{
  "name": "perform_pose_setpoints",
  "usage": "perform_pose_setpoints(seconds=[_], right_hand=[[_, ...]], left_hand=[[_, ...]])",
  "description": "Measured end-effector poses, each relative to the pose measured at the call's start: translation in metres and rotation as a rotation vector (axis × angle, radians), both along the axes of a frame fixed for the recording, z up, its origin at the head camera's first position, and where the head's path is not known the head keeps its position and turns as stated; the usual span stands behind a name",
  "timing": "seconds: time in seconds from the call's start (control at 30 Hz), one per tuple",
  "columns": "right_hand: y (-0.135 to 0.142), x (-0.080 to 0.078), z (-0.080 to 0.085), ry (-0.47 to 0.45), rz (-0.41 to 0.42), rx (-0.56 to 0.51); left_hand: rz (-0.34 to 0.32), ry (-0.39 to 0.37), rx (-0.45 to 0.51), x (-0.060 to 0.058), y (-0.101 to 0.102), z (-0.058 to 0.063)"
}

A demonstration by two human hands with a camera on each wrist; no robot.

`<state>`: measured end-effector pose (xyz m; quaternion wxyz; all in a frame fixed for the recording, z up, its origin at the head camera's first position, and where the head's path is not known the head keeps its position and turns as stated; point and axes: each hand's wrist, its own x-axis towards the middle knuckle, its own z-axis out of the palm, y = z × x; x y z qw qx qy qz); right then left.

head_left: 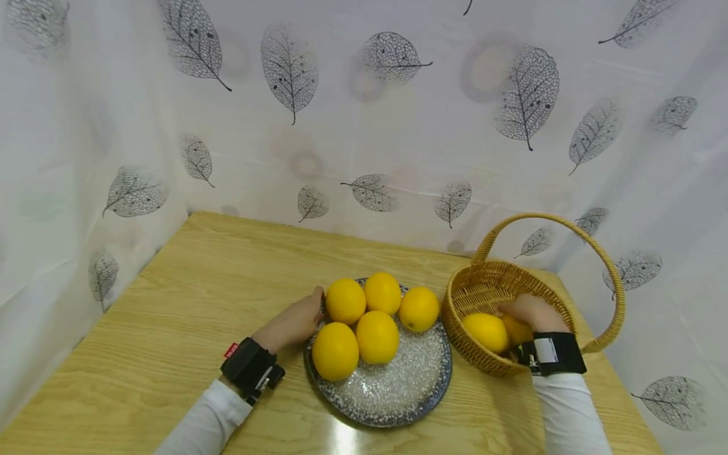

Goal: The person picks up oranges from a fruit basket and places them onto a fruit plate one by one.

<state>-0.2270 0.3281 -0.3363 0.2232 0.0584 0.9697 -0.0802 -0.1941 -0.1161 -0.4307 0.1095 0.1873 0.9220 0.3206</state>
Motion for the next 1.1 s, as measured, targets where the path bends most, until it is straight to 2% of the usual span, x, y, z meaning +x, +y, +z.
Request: perform_pose_setpoints(seconds=[0.2, 0.6, 1.1], right_hand=[[-0.001, 0.002, 0.005, 0.057, 0.035, 0.026], [-0.004, 0.008, 0.019, 0.105, 0.006, 0.029], [-0.020, 0.027, 0.027, 0.229, -0.027, 0.018]], left_hand=[[0.002, -0.004, -0.011, 0.000, 0.001, 0.001], [0.001, 0.002, -0.016, 0.000, 0.001, -0.001], [-0.004, 0.013, -0.010, 0.000, 0.000, -0.001]])
